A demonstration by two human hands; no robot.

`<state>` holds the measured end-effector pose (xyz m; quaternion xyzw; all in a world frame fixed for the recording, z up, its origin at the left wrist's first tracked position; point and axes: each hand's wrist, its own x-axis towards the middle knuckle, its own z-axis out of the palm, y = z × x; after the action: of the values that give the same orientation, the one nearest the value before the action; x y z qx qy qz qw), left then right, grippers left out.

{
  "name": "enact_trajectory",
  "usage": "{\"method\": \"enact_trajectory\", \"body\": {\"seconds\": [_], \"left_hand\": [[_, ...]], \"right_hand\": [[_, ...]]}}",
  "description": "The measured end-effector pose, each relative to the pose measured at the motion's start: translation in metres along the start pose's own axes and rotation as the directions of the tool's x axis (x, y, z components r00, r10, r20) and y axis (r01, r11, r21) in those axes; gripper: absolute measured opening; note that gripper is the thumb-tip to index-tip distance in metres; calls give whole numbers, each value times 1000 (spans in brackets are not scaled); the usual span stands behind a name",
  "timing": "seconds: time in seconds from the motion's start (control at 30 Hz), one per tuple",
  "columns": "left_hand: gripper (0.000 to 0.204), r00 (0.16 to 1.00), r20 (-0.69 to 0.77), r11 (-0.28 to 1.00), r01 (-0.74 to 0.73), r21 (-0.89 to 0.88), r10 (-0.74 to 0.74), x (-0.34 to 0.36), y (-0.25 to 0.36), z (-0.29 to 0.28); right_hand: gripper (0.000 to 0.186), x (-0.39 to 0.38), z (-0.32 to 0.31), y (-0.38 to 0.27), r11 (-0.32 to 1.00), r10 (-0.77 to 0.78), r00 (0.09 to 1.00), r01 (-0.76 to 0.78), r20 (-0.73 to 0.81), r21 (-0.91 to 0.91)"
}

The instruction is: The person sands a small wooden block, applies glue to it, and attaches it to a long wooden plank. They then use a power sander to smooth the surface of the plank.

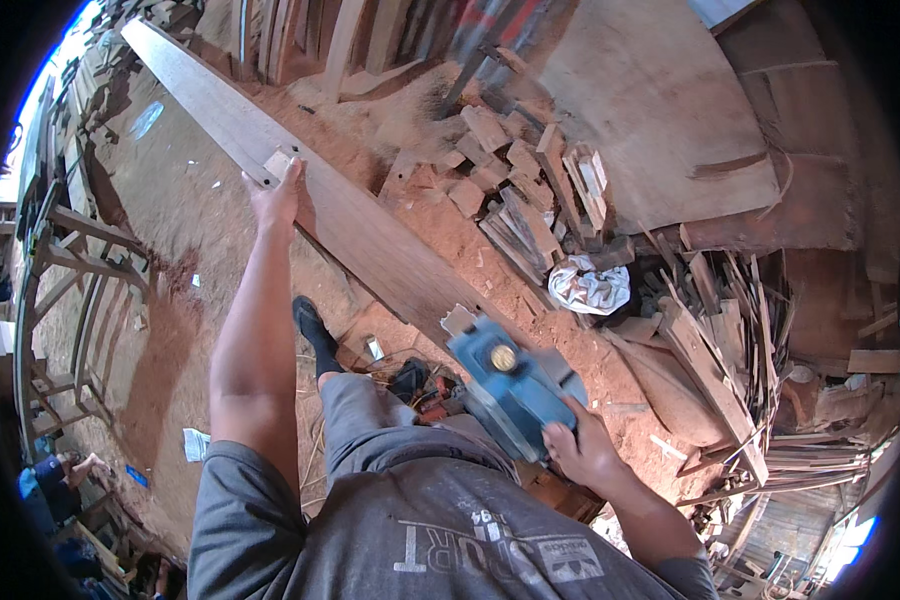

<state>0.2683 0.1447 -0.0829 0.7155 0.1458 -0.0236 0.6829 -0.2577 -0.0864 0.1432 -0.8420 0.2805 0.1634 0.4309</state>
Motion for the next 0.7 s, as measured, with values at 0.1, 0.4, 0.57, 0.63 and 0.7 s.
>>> {"method": "enact_trajectory", "body": {"seconds": [0.1,0.4,0.57,0.63,0.7], "left_hand": [[121,1000,-3,999,-15,45,15,2,-8,-4],[128,999,41,1000,-21,23,20,-5,-1,-9],[126,1000,-26,998,-9,61,10,5,-8,-5],[123,999,-54,997,3,77,1,11,-11,-5],[121,999,-34,998,-1,56,3,13,-9,-4]], "right_hand": [[56,-11,-3,12,997,-73,997,73,24,11],[68,67,18,-55,998,-60,998,60,-4,25],[72,107,19,-90,999,-25,999,25,29,-21],[71,114,15,-109,1000,-28,999,28,41,-14],[69,109,11,-108,999,-37,999,37,34,4]]}}
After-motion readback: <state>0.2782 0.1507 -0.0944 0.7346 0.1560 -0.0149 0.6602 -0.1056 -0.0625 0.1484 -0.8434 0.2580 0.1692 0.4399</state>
